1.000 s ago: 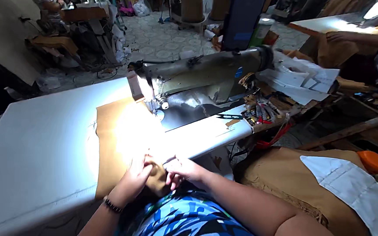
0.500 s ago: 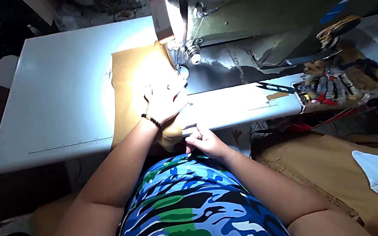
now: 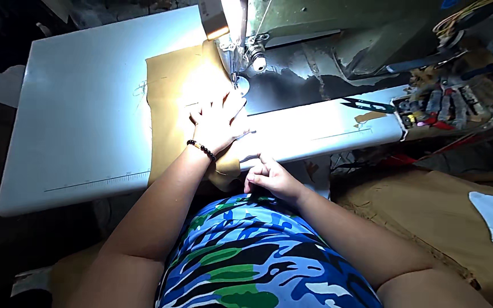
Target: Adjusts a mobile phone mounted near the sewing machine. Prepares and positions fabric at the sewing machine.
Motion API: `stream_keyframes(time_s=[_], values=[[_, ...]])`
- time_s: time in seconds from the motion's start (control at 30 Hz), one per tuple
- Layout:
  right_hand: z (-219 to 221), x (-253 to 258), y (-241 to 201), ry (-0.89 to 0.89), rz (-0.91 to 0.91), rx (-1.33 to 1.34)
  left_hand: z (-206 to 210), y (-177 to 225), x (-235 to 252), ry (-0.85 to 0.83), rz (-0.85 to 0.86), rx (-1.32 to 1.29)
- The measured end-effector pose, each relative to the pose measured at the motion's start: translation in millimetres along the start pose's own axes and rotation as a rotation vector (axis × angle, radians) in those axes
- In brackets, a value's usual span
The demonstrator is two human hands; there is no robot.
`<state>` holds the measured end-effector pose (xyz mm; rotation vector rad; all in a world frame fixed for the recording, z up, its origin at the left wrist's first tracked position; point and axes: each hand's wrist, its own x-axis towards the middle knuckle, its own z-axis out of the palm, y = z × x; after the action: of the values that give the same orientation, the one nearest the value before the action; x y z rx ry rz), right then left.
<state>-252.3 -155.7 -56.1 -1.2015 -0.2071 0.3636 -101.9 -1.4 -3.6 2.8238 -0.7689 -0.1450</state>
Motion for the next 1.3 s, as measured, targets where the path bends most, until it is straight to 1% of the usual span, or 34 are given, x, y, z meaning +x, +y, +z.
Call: stream_keyframes(time_s=[0.07,0.13,0.17,0.23,0.3,0.33,0.37,0.43,0.5,0.63,0.77,0.83,0.97,1.07,1.13,1.23,1.3], values=[[2.5,-5.6,-1.5,0.068,-0.021,0.034,-0.5,0.3,-0.5,-0.002,0.022,0.033],[6.8,-16.7,1.9,0.278,-0.139,-0.044,-1.2,1.0,-8.5,-0.002,0.081,0.064],[5.8,-22.4,3.3,0.385,-0.229,-0.17,0.1,2.0,-17.3,0.008,0.119,0.07],[-2.7,-28.6,0.5,0.505,-0.437,-0.578,9.0,4.8,-40.6,0.048,0.194,0.067],[-8.5,-26.5,-10.5,0.5,-0.544,-0.991,18.7,9.3,-63.8,0.06,0.225,0.048],[-9.0,-22.4,-17.5,0.453,-0.544,-1.164,22.6,10.6,-71.5,0.082,0.234,0.037],[-8.6,-17.4,-23.6,0.403,-0.51,-1.307,25.5,10.3,-75.4,0.118,0.248,0.024],[-9.0,-9.1,-30.1,0.326,-0.427,-1.45,25.9,7.4,-75.9,0.144,0.273,-0.001],[-11.1,-3.0,-34.0,0.289,-0.415,-1.496,21.6,4.3,-72.9,0.126,0.284,-0.043],[-17.5,7.7,-43.8,0.227,-0.356,-1.479,15.2,-2.3,-62.4,0.057,0.26,-0.068],[-32.1,32.1,-55.2,0.194,-0.305,-1.46,12.1,-20.6,-30.9,0.032,0.281,-0.113],[-41.6,48.2,-60.7,0.169,-0.309,-1.454,8.3,-27.9,-15.0,0.031,0.291,-0.116],[-55.9,79.7,-77.5,0.107,-0.202,-1.484,-4.4,-37.5,14.9,0.011,0.271,-0.046],[-65.0,100.5,-84.3,0.12,-0.161,-1.496,-13.6,-43.4,38.5,-0.005,0.257,-0.015],[-69.1,111.2,-82.6,0.17,-0.154,-1.496,-16.7,-48.9,54.3,0.004,0.252,-0.021],[-69.3,116.7,-80.0,0.217,-0.112,-1.553,-20.2,-57.9,78.5,0.026,0.252,-0.057],[-69.0,114.5,-77.4,0.227,-0.12,-1.576,-21.8,-60.4,89.0,0.026,0.25,-0.047]])
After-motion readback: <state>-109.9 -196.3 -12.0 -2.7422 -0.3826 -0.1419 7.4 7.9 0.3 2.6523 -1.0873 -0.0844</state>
